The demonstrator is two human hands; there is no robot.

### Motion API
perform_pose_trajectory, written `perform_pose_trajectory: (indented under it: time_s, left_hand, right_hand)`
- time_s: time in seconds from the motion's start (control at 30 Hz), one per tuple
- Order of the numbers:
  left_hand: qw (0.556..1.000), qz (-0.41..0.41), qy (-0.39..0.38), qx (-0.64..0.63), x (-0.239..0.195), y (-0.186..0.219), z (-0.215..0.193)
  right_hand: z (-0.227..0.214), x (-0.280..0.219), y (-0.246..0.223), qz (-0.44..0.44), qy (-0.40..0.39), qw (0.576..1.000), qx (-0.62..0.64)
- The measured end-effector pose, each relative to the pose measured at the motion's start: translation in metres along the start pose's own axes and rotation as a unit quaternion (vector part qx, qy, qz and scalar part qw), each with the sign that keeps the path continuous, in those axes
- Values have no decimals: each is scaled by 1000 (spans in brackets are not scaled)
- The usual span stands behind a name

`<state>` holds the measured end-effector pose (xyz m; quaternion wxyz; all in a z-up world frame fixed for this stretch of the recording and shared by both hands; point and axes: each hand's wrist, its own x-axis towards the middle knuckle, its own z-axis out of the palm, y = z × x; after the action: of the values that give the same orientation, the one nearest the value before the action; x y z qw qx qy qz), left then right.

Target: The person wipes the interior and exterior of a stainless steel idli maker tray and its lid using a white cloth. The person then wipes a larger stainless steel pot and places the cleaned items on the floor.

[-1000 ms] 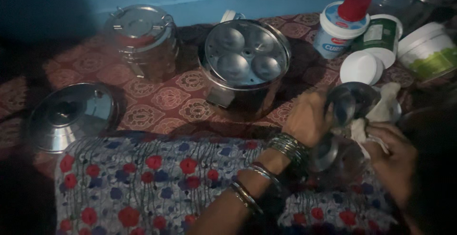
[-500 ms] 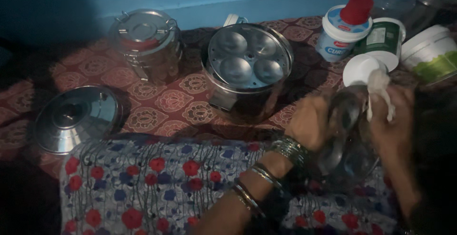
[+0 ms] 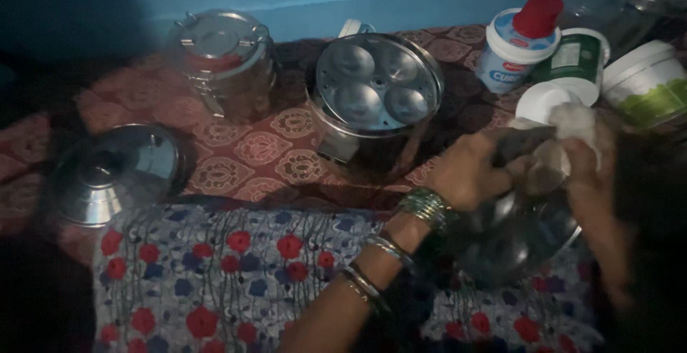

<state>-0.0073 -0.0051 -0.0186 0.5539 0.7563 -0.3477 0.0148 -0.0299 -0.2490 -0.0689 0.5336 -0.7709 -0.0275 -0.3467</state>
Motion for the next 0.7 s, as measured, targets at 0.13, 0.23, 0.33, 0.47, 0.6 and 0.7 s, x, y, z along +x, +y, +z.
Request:
perform_pose_trajectory:
  time_s: [0.13,0.23,0.33,0.47,0.6,0.7]
  left_hand:
    - [993,58,83,60,0,9,8]
    - [995,47,77,49,-2,6,11]
    - [997,38,63,17,-3,3,13]
    - [997,48,67,9,-2,1,12]
    - [993,17,101,53,-3,-5,18]
    - [986,55,147,54,-4,-6,19]
  right_hand:
    - [5,3,-11,-96,-65,981,-156]
    - [6,-19,-19,51,24,970,-236]
    - [6,-49,-20,246,135,937,-210]
    - [6,-86,-23,55,121,979,-157]
    - [-4,-115,-38,-100,44,960,-256]
    - [-10,-113,-50,9,-10,954,-299]
